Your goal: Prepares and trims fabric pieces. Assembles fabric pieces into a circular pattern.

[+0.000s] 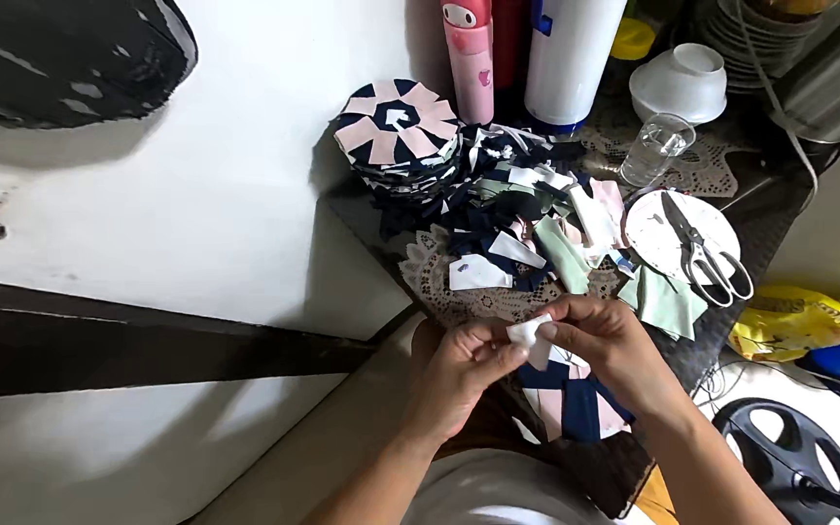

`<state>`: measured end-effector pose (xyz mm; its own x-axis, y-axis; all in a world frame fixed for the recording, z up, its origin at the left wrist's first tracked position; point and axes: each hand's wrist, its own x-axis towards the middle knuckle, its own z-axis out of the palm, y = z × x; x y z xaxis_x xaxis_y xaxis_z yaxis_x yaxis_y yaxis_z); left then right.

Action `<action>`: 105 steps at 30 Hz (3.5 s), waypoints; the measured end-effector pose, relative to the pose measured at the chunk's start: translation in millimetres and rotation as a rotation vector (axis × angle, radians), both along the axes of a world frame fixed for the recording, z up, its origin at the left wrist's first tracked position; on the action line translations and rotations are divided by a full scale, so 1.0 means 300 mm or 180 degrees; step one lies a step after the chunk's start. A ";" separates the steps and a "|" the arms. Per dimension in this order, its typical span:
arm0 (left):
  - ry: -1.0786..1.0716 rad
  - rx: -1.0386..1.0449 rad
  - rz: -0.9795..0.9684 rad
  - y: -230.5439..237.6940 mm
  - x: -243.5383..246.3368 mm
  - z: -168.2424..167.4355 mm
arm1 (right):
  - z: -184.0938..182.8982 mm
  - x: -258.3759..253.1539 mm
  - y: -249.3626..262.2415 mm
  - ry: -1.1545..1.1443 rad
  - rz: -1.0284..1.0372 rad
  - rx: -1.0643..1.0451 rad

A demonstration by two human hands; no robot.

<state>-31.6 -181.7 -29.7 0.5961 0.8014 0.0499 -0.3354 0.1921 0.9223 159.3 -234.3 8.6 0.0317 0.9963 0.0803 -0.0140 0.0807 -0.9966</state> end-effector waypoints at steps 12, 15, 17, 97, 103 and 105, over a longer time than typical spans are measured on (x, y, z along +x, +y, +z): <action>0.1376 0.2467 0.0763 -0.080 0.029 0.052 | -0.072 -0.124 -0.178 -0.1162 -0.1344 0.1113; 0.1549 0.2819 0.0874 -0.100 0.044 0.054 | -0.087 -0.139 -0.193 -0.1037 -0.1364 0.1108; 0.1538 0.2811 0.0821 -0.108 0.046 0.055 | -0.092 -0.139 -0.201 -0.0981 -0.1407 0.1058; 0.1531 0.0639 0.0634 0.043 -0.085 -0.048 | -0.017 0.639 0.019 -0.4053 -0.1571 -0.2809; 0.1208 0.0889 0.0579 0.025 -0.102 -0.056 | 0.003 0.700 -0.041 -0.3514 -0.1915 -0.2072; 0.1075 0.0861 0.0440 0.026 -0.100 -0.042 | 0.019 0.682 -0.088 -0.3173 -0.2136 -0.1630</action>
